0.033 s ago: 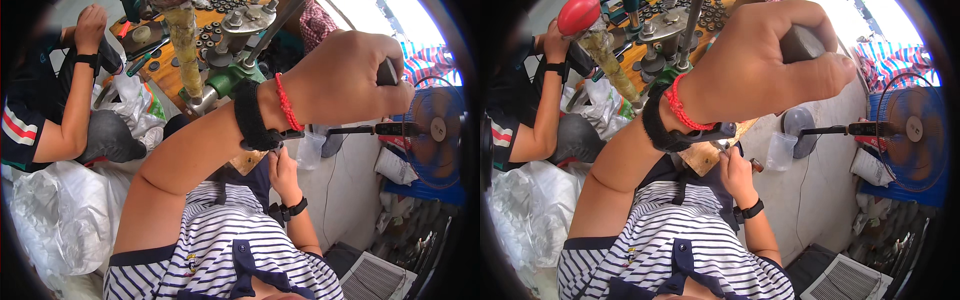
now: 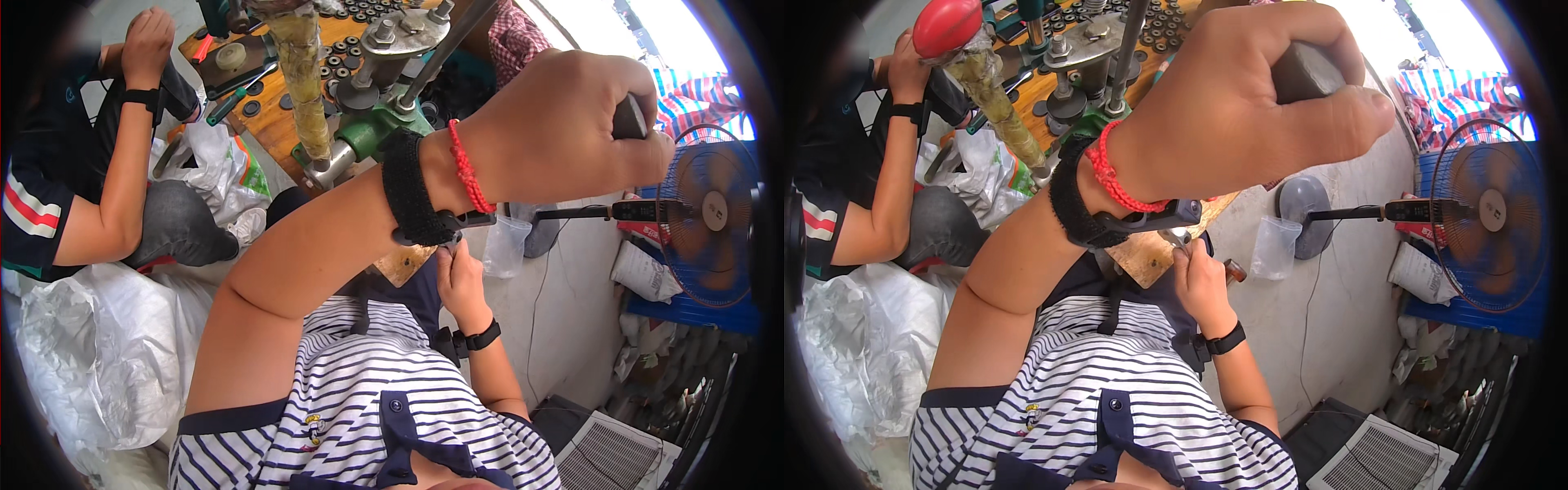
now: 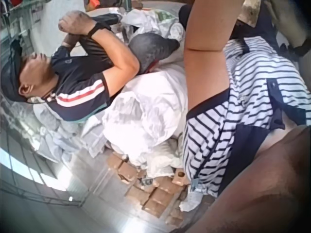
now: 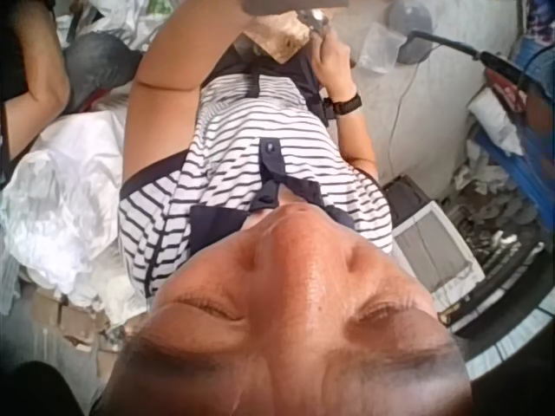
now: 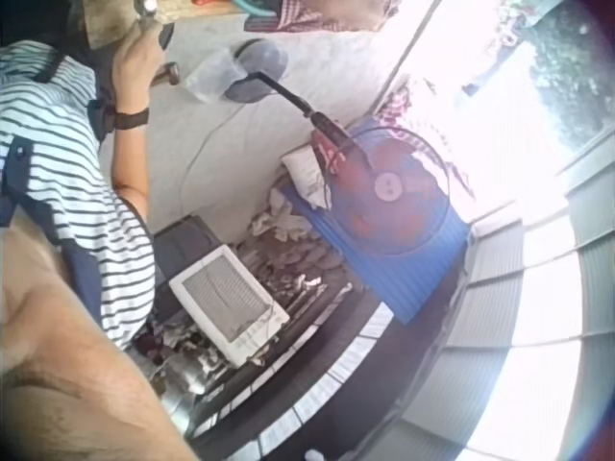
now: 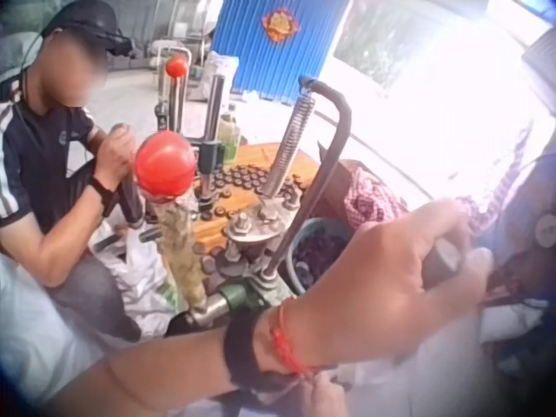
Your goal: Using an adjustable wrench and industrial press machine to assemble or adjust metal components.
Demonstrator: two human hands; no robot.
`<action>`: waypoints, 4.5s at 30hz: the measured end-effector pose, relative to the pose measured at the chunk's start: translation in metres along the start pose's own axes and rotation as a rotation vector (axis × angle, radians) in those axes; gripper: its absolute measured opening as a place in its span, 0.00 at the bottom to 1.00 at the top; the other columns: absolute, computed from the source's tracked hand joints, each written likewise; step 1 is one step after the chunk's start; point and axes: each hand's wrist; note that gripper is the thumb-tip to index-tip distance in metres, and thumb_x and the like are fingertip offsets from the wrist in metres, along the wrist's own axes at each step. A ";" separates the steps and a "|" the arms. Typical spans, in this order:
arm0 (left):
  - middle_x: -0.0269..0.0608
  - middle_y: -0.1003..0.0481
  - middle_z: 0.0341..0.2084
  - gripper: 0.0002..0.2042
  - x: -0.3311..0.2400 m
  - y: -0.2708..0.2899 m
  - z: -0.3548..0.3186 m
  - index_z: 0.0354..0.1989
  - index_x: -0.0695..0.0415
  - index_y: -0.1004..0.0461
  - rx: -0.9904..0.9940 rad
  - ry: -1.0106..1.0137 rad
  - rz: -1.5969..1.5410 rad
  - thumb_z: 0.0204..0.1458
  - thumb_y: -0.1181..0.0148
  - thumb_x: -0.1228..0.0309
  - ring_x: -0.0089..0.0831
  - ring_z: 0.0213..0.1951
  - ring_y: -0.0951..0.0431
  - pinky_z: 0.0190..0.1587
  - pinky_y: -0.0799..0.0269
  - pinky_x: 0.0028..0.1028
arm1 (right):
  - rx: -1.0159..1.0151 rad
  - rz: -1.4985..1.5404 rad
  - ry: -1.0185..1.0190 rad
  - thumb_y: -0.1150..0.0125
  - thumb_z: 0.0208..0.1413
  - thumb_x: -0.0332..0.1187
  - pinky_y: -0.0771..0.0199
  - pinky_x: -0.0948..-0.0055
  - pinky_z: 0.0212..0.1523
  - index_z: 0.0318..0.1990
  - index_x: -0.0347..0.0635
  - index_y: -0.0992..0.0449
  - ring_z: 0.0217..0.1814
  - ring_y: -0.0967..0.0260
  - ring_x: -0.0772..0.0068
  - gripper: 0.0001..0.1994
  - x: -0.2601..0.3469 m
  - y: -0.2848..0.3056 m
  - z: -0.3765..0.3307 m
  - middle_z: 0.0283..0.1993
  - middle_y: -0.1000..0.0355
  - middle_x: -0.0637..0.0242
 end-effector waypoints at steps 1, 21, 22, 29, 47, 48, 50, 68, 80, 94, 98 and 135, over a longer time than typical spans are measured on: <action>0.44 0.25 0.16 0.14 -0.002 0.001 0.001 0.26 0.62 0.27 0.016 0.022 0.001 0.43 0.41 0.62 0.32 0.21 0.22 0.27 0.27 0.26 | 0.005 -0.031 0.015 0.51 0.59 0.33 0.35 0.53 0.24 0.33 0.36 0.39 0.25 0.33 0.41 0.09 0.000 0.002 0.001 0.22 0.33 0.47; 0.34 0.28 0.23 0.08 -0.001 -0.001 0.003 0.33 0.61 0.31 0.191 0.237 -0.263 0.54 0.42 0.70 0.14 0.25 0.29 0.27 0.34 0.13 | -0.026 -0.361 -0.010 0.48 0.54 0.32 0.33 0.50 0.30 0.36 0.35 0.36 0.30 0.32 0.41 0.09 -0.045 0.032 0.008 0.29 0.30 0.46; 0.34 0.28 0.23 0.08 -0.004 0.000 0.001 0.33 0.61 0.31 0.212 0.244 -0.245 0.54 0.42 0.70 0.14 0.25 0.29 0.27 0.34 0.13 | -0.137 -0.270 -0.005 0.47 0.53 0.31 0.32 0.49 0.31 0.38 0.35 0.36 0.31 0.32 0.41 0.10 -0.052 0.007 0.018 0.32 0.30 0.46; 0.41 0.32 0.27 0.14 -0.044 0.032 -0.098 0.44 0.65 0.38 -0.262 -0.134 0.372 0.54 0.46 0.70 0.26 0.28 0.33 0.38 0.35 0.26 | -0.368 -0.130 0.001 0.44 0.44 0.24 0.31 0.53 0.37 0.40 0.33 0.35 0.37 0.33 0.44 0.13 -0.070 -0.061 0.073 0.34 0.36 0.48; 0.28 0.32 0.22 0.08 0.009 0.012 -0.173 0.32 0.58 0.30 -0.415 1.284 -0.171 0.58 0.48 0.66 0.15 0.20 0.34 0.20 0.40 0.19 | -0.587 0.142 0.245 0.40 0.44 0.24 0.37 0.62 0.43 0.32 0.38 0.28 0.40 0.37 0.56 0.06 -0.051 -0.061 0.029 0.35 0.34 0.60; 0.27 0.33 0.23 0.09 0.009 0.012 -0.172 0.32 0.57 0.31 -0.365 1.279 -0.146 0.58 0.50 0.65 0.16 0.20 0.34 0.21 0.39 0.19 | -0.588 0.160 0.255 0.40 0.44 0.24 0.37 0.62 0.43 0.32 0.38 0.28 0.40 0.36 0.56 0.06 -0.051 -0.060 0.028 0.35 0.34 0.60; 0.27 0.34 0.22 0.10 0.013 0.017 -0.176 0.32 0.57 0.31 -0.400 1.330 -0.330 0.59 0.52 0.64 0.17 0.20 0.35 0.22 0.39 0.20 | -0.594 0.170 0.263 0.40 0.44 0.24 0.37 0.62 0.44 0.32 0.38 0.28 0.41 0.36 0.56 0.06 -0.049 -0.059 0.029 0.35 0.34 0.60; 0.29 0.37 0.19 0.15 0.014 0.009 -0.180 0.33 0.56 0.32 -0.425 1.331 -0.369 0.61 0.59 0.58 0.20 0.20 0.38 0.25 0.40 0.24 | -0.605 0.206 0.267 0.41 0.45 0.24 0.36 0.62 0.45 0.33 0.38 0.27 0.41 0.35 0.57 0.06 -0.044 -0.050 0.019 0.34 0.33 0.60; 0.29 0.36 0.19 0.15 0.011 0.009 -0.188 0.34 0.55 0.32 -0.389 1.284 -0.422 0.62 0.60 0.58 0.21 0.19 0.38 0.25 0.39 0.24 | -0.589 0.225 0.272 0.41 0.45 0.24 0.36 0.62 0.45 0.34 0.37 0.27 0.42 0.34 0.56 0.07 -0.040 -0.050 0.015 0.35 0.32 0.59; 0.31 0.34 0.20 0.17 0.008 0.004 -0.183 0.35 0.58 0.33 -0.377 1.238 -0.234 0.63 0.62 0.57 0.22 0.20 0.34 0.27 0.33 0.24 | -0.570 0.241 0.293 0.41 0.44 0.23 0.37 0.62 0.44 0.33 0.37 0.27 0.41 0.34 0.56 0.07 -0.031 -0.045 0.013 0.35 0.32 0.59; 0.32 0.35 0.18 0.17 0.008 0.005 -0.181 0.35 0.58 0.34 -0.322 1.276 -0.314 0.63 0.63 0.57 0.22 0.21 0.33 0.28 0.33 0.25 | -0.582 0.235 0.293 0.41 0.45 0.23 0.37 0.62 0.44 0.34 0.37 0.27 0.41 0.34 0.56 0.07 -0.032 -0.046 0.014 0.35 0.32 0.58; 0.57 0.48 0.58 0.27 -0.058 -0.017 -0.204 0.58 0.67 0.42 0.216 0.435 0.605 0.53 0.43 0.65 0.43 0.62 0.49 0.62 0.51 0.37 | -0.171 1.033 0.294 0.75 0.65 0.54 0.35 0.77 0.47 0.47 0.32 0.29 0.41 0.33 0.78 0.33 0.003 0.027 0.160 0.40 0.28 0.65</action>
Point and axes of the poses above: each hand's wrist, its own z-axis towards the middle knuckle, its own y-axis out of the back of the hand, x = y × z
